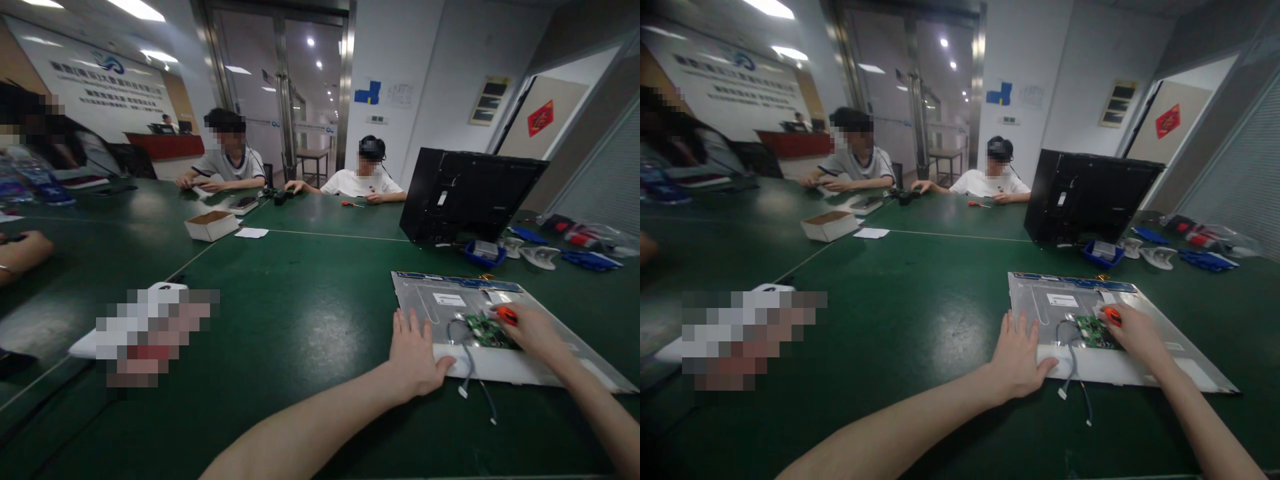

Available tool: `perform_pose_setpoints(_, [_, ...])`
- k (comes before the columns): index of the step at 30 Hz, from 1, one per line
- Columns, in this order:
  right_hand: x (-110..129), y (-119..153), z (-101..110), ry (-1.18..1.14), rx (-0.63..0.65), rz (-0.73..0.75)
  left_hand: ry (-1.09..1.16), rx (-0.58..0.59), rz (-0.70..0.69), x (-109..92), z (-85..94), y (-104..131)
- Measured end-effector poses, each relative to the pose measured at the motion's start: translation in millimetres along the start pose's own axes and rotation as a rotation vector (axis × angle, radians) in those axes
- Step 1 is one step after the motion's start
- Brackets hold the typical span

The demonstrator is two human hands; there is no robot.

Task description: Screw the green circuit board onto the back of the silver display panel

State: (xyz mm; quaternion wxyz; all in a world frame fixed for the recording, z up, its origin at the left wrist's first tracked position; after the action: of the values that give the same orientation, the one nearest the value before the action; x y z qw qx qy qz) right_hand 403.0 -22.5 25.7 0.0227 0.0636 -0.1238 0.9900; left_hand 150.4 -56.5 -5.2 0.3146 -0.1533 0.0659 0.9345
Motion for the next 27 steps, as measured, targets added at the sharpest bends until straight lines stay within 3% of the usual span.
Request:
perform_pose_setpoints(5, [21, -12, -17, -0.023, 0.149, 0.074, 0.004, -0.008, -0.001, -17, -3.6, -15])
perform_pose_setpoints(16, [8, -25, -26, 0.031, 0.163, 0.050, 0.001, -0.030, -0.027, -35, -10.3, -35])
perform_pose_setpoints(27, [-35, 26, -7, -0.154, 0.200, 0.107, 0.036, -0.057, -0.064, -38, -7.9, -40])
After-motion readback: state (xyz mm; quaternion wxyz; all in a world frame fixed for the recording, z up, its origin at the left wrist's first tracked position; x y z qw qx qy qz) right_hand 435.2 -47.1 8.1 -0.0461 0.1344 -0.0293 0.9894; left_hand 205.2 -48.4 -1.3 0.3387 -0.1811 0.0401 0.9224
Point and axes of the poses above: each hand's wrist, its own y-axis away from the middle knuckle, its own z-axis out of the back of the hand, x = y × z, the point moved 6 cm from there along -y, towards the middle knuckle, and after that the axes turned 3 degrees about x, right-handed, at the moved point
